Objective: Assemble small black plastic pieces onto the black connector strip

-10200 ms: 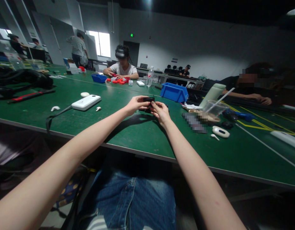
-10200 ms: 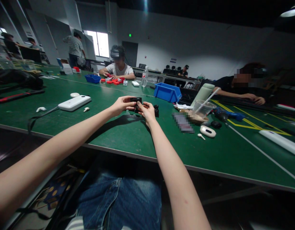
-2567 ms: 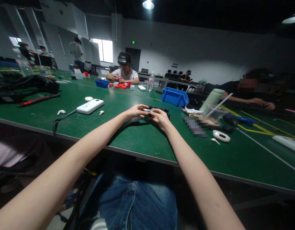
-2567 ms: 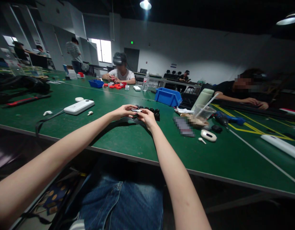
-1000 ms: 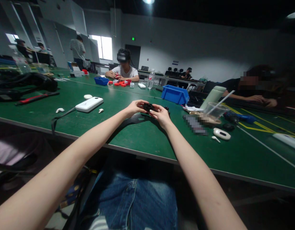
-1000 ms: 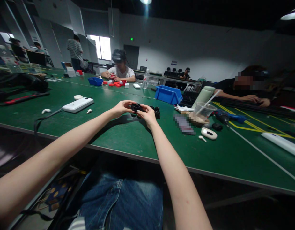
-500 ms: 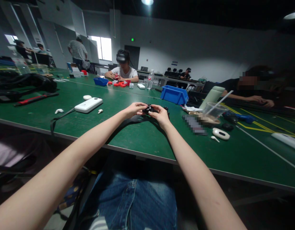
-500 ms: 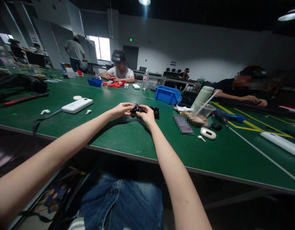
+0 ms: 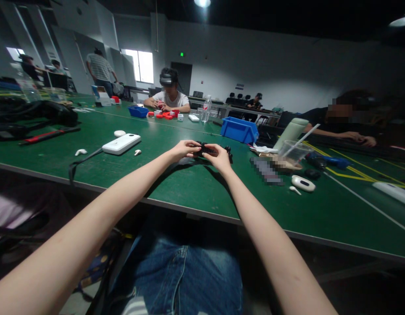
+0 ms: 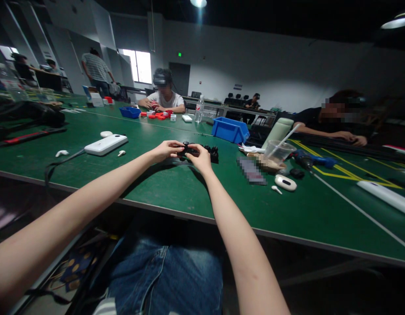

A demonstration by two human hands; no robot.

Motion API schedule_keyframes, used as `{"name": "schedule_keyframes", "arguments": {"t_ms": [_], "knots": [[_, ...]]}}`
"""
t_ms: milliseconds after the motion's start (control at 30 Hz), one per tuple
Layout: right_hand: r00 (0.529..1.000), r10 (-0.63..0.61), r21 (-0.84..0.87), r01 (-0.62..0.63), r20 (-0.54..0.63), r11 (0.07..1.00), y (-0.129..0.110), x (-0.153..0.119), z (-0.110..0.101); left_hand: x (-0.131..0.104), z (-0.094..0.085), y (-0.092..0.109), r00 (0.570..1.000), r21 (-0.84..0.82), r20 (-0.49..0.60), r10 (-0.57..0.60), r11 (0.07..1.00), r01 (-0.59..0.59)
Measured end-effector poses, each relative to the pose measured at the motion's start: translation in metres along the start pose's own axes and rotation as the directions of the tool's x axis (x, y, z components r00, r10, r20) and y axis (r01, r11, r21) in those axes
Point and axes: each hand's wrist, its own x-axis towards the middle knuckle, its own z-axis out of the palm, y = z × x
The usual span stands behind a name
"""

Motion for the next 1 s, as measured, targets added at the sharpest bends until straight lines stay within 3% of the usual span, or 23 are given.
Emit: {"name": "schedule_keyframes", "arguments": {"t_ms": [300,533,1000], "knots": [[0.990,0.054,0.009,-0.053,-0.127,0.999,-0.0010,0.0034,-0.0006,0.0013,-0.0024,-0.0012,0.998,0.095,0.026,0.063,0.993,-0.066],[0.983,0.178,0.040,-0.176,-0.046,0.984,-0.0004,0.0021,0.0001,0.0012,-0.0025,0.0006,0.991,0.099,0.041,0.127,0.987,-0.130],[0.992,0.096,-0.032,-0.099,-0.077,0.995,0.0050,0.0048,-0.0012,-0.0020,-0.0003,0.0071,0.994,0.046,0.074,0.079,0.996,-0.083]]}}
